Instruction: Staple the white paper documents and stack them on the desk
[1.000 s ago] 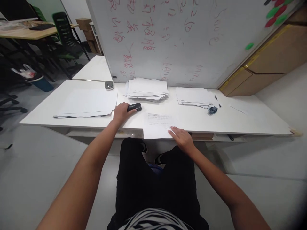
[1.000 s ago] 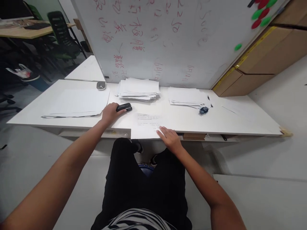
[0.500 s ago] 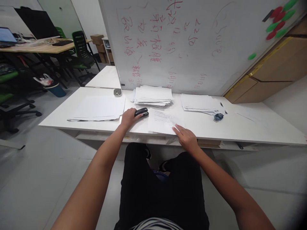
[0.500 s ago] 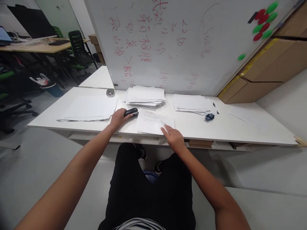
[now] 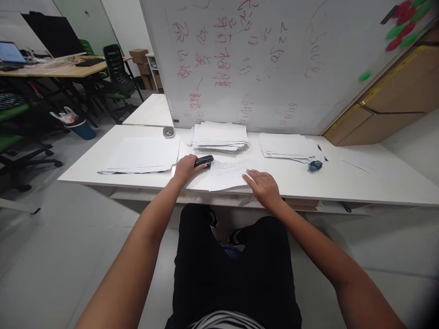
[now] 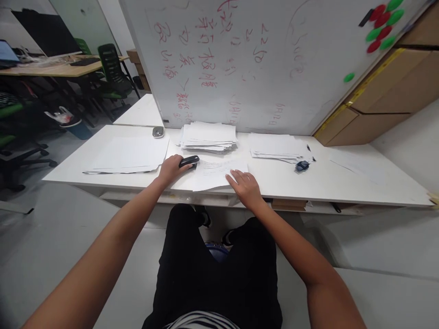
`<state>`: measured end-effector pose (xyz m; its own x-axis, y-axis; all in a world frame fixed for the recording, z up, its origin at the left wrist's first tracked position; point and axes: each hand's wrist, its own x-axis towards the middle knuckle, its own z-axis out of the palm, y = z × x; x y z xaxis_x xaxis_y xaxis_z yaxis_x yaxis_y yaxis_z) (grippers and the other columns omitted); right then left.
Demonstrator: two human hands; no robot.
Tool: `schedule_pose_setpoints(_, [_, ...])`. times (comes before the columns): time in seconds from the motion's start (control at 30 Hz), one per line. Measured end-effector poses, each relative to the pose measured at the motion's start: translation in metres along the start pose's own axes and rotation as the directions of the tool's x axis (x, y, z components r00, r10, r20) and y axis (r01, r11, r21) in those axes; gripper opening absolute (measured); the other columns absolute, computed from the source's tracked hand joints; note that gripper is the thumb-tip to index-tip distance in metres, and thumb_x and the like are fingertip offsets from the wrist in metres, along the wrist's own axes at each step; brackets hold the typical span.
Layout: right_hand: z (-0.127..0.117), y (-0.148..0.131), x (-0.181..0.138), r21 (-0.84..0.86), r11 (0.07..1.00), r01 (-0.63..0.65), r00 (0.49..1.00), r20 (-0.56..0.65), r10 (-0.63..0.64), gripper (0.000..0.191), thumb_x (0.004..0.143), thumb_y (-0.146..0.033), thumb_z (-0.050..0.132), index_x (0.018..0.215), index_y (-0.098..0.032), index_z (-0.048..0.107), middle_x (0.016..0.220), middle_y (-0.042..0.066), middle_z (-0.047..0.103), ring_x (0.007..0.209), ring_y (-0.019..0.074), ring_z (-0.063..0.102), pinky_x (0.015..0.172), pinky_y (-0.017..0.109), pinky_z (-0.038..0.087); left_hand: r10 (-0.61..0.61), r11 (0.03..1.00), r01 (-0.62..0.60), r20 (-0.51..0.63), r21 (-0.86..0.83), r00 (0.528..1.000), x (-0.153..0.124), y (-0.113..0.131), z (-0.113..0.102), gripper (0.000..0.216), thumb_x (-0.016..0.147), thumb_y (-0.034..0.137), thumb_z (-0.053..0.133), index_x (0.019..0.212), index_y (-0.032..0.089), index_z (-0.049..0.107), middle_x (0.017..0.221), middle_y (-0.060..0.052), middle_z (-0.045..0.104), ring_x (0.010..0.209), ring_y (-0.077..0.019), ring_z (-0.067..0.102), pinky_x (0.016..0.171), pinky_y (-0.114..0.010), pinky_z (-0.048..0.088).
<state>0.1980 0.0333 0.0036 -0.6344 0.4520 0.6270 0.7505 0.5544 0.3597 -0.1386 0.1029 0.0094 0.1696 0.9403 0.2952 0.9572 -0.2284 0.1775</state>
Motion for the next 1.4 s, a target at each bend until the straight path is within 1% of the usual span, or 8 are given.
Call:
schedule_pose_setpoints(0.23, [0.0,0.006,0.016,-0.017,0.994,-0.107,0.993,-0.059,0.106,0.041,0.091,-0.003,0.044,0.121,-0.02,0.066,0.126,0.008,0.069,0.116,0.0207,0.063,0.09,0.033,0.042,0.008,1.0,-0.008,0.005,0.007,1.0,0.001,-0.002,0.002,0.043,0.089,0.062,0.052,0.091,0.019,0.057,0.088,-0.009,0.062,0.083,-0.0241,0.057,0.067,-0.034,0.035])
schedule_pose_setpoints(0.53, [0.003,0.003,0.039,0.07,0.97,-0.234,0.971,-0.026,0.237,0.046,0.092,-0.009,0.038,0.13,-0.02,0.062,0.126,0.01,0.069,0.112,0.0227,0.063,0.083,0.034,0.043,-0.027,1.0,0.027,0.025,-0.001,0.999,0.001,-0.001,0.0,0.045,0.09,0.065,0.047,0.091,0.02,0.057,0.093,-0.01,0.064,0.087,-0.0247,0.058,0.068,-0.033,0.037])
schedule_pose_setpoints(0.67, [-0.001,0.004,0.062,0.059,0.958,-0.282,0.959,0.01,0.282,0.042,0.093,-0.009,0.039,0.126,-0.018,0.064,0.119,0.012,0.071,0.098,0.0222,0.064,0.074,0.032,0.037,-0.046,0.999,0.046,0.015,-0.018,0.999,0.001,-0.001,-0.001,0.044,0.09,0.064,0.047,0.092,0.021,0.057,0.092,-0.01,0.063,0.088,-0.0248,0.058,0.068,-0.033,0.037])
schedule_pose_setpoints(0.77, [-0.006,0.009,0.086,0.036,0.953,-0.301,0.953,0.054,0.299,0.04,0.092,-0.01,0.04,0.122,-0.015,0.066,0.107,0.013,0.073,0.084,0.0213,0.061,0.068,0.032,0.031,-0.063,0.998,0.064,0.011,-0.021,0.998,0.001,-0.002,-0.001,0.044,0.09,0.064,0.046,0.093,0.021,0.058,0.093,-0.01,0.063,0.088,-0.025,0.058,0.067,-0.033,0.037])
schedule_pose_setpoints(0.97, [-0.017,0.021,0.124,0.015,0.968,-0.252,0.959,0.14,0.247,0.038,0.091,-0.009,0.036,0.11,-0.014,0.068,0.071,0.007,0.065,0.061,0.0156,0.047,0.062,0.032,0.02,-0.087,0.996,0.087,0.012,-0.034,0.996,0.004,-0.003,0.001,0.045,0.089,0.065,0.046,0.09,0.021,0.057,0.092,-0.01,0.064,0.085,-0.0248,0.059,0.063,-0.033,0.036])
schedule_pose_setpoints(1.2, [-0.026,0.033,0.133,-0.031,0.984,-0.176,0.946,0.272,0.177,0.029,0.088,-0.01,0.041,0.081,-0.011,0.069,0.068,0.01,0.06,0.061,0.0152,0.045,0.064,0.033,0.019,-0.149,0.986,0.149,0.004,-0.071,0.989,0.002,-0.001,-0.002,0.046,0.088,0.067,0.046,0.09,0.022,0.056,0.09,-0.01,0.066,0.084,-0.0252,0.06,0.063,-0.033,0.036])
schedule_pose_setpoints(1.3, [-0.026,0.037,0.125,-0.047,0.988,-0.145,0.938,0.31,0.153,0.027,0.085,-0.008,0.044,0.083,-0.011,0.07,0.07,0.011,0.062,0.062,0.016,0.047,0.063,0.033,0.02,-0.182,0.978,0.182,0.007,-0.1,0.983,0.0,0.001,-0.004,0.044,0.089,0.065,0.046,0.092,0.022,0.056,0.088,-0.009,0.066,0.081,-0.0246,0.061,0.062,-0.032,0.035])
schedule_pose_setpoints(1.4, [-0.023,0.041,0.112,-0.047,0.995,-0.092,0.941,0.321,0.102,0.035,0.082,-0.002,0.045,0.103,-0.013,0.07,0.072,0.009,0.065,0.062,0.0155,0.048,0.063,0.033,0.021,-0.185,0.977,0.184,-0.001,-0.105,0.983,-0.001,0.003,-0.006,0.043,0.09,0.064,0.044,0.092,0.023,0.055,0.089,-0.009,0.067,0.082,-0.0249,0.061,0.062,-0.032,0.035])
